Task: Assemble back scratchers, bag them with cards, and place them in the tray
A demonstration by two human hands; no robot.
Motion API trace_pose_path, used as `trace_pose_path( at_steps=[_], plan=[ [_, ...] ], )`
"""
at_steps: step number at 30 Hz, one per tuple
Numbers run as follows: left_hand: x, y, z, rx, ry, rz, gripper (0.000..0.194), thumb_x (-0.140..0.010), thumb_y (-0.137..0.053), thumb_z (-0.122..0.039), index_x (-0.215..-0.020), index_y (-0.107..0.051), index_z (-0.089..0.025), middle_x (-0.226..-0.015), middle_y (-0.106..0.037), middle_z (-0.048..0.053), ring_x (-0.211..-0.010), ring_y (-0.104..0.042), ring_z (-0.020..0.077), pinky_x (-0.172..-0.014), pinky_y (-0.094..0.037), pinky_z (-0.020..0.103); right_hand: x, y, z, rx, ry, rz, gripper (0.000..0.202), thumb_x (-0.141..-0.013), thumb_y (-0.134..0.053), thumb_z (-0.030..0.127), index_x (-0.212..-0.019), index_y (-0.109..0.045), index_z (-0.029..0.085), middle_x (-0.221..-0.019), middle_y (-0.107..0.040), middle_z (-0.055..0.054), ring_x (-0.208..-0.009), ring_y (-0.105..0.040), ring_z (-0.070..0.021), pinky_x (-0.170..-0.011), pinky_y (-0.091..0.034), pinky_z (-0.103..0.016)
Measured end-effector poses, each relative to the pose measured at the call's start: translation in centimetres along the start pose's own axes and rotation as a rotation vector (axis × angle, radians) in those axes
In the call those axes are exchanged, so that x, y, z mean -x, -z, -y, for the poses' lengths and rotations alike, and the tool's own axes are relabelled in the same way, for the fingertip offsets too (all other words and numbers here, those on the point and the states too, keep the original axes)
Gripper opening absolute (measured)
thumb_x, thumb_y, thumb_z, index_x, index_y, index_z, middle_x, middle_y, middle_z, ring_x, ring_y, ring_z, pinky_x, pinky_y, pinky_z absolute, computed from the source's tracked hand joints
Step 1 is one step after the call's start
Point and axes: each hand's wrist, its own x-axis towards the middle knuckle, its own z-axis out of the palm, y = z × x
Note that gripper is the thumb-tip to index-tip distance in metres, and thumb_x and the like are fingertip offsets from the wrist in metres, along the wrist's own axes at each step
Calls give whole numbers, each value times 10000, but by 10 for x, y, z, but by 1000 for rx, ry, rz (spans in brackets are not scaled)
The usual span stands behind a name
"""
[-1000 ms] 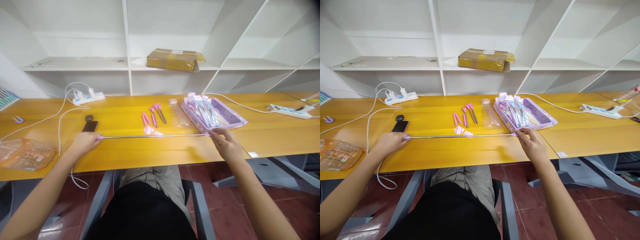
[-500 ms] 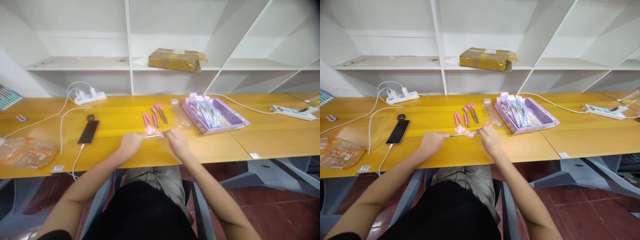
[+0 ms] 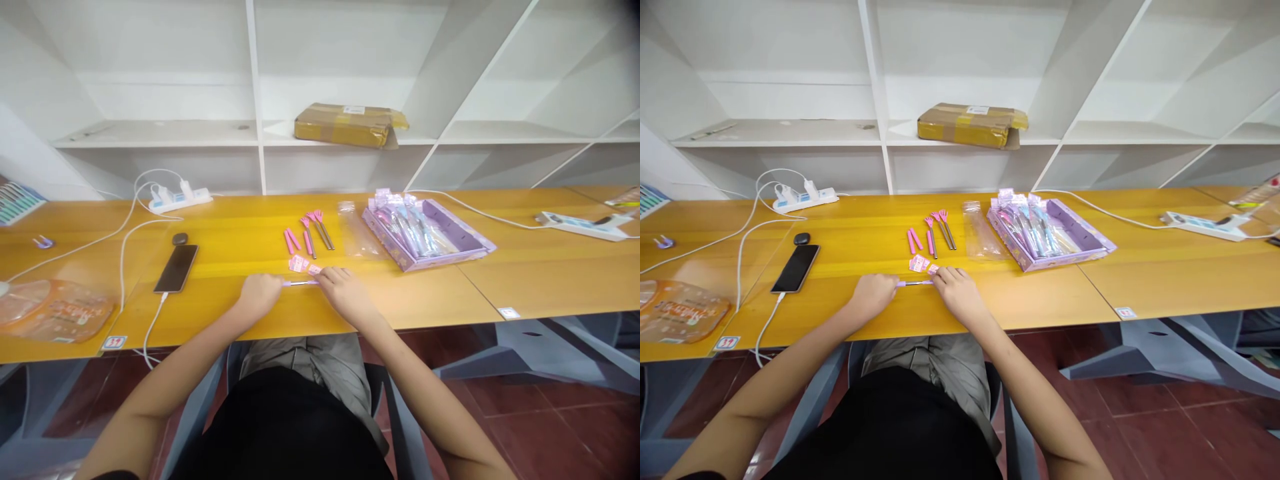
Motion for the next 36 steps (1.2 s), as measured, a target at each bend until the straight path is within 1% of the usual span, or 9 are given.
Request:
trace_pose_path(
  at_steps=[6,11,16,18,21,26,28,31,36],
  plan=[
    [2,2,4,10,-45,-15,420,-1122,-431,-259,-1185,-825,-125,-1126,-837,253,-1063,-839,373,-887,-630,453,2,-1,-1,-34,10,9,233,-1159,-583,219,-1325,-730,147,-1151,-767,-120,-1026,-626,-269,-892,-411,-389],
    [-3,-1,9,3,-51,-27,442,-1136,-430,-317,-1174,-840,-157,-1107,-844,236,-1057,-839,350,-878,-618,425,3,-2,-6,-59,-13,22,273,-1137,-544,140,-1337,-730,155,-1080,-777,-114,-974,-607,-269,-847,-382,-397],
    [-4,-4,7,-26,-81,-12,435,-1132,-431,-302,-1173,-839,-158,-1101,-846,229,-1051,-840,347,-866,-611,413,11,-4,-6,-46,-10,6,237,-1136,-539,155,-1262,-740,164,-1041,-758,-113,-936,-586,-263,-850,-371,-391],
    [-1,-4,15,-47,-85,-2,426,-1129,-434,-295,-1164,-834,-155,-1098,-848,228,-1042,-841,359,-852,-606,416,22,-4,-16,-49,-10,1,218,-1123,-547,144,-1217,-741,166,-1040,-753,-115,-933,-592,-262,-863,-384,-387],
    [11,-1,54,-96,-38,-23,446,-1137,-416,-320,-1155,-830,-156,-1104,-851,226,-1029,-840,369,-825,-590,405,54,1,-56,-48,-39,-28,215,-1114,-550,152,-1206,-742,176,-1046,-763,-113,-960,-627,-269,-869,-420,-386],
    [43,1,168,-222,107,-79,411,-1091,-462,-347,-1041,-830,-172,-1089,-858,202,-1035,-820,401,-792,-550,409,136,28,-157,-37,-145,-162,319,-1096,-456,115,-1103,-756,224,-1047,-799,-106,-985,-699,-264,-884,-504,-381],
    [54,-3,197,-240,78,-73,417,-1086,-463,-372,-990,-824,-186,-1060,-861,185,-1015,-815,383,-811,-539,407,159,36,-179,-65,-178,-99,292,-1089,-476,146,-1074,-754,237,-1034,-804,-98,-987,-726,-265,-877,-535,-379],
    [61,-12,209,-218,64,-78,430,-1078,-451,-396,-968,-817,-200,-1032,-858,185,-984,-811,366,-787,-519,398,171,39,-183,-75,-203,-64,271,-1090,-488,190,-1084,-755,238,-1033,-814,-105,-974,-756,-276,-861,-564,-386],
    [60,-19,203,-143,58,-129,411,-1055,-464,-406,-907,-800,-220,-990,-855,165,-951,-808,324,-758,-504,354,167,35,-170,-40,-256,-100,257,-1131,-504,288,-1156,-753,234,-1074,-836,-121,-962,-790,-285,-834,-587,-385]
  ],
)
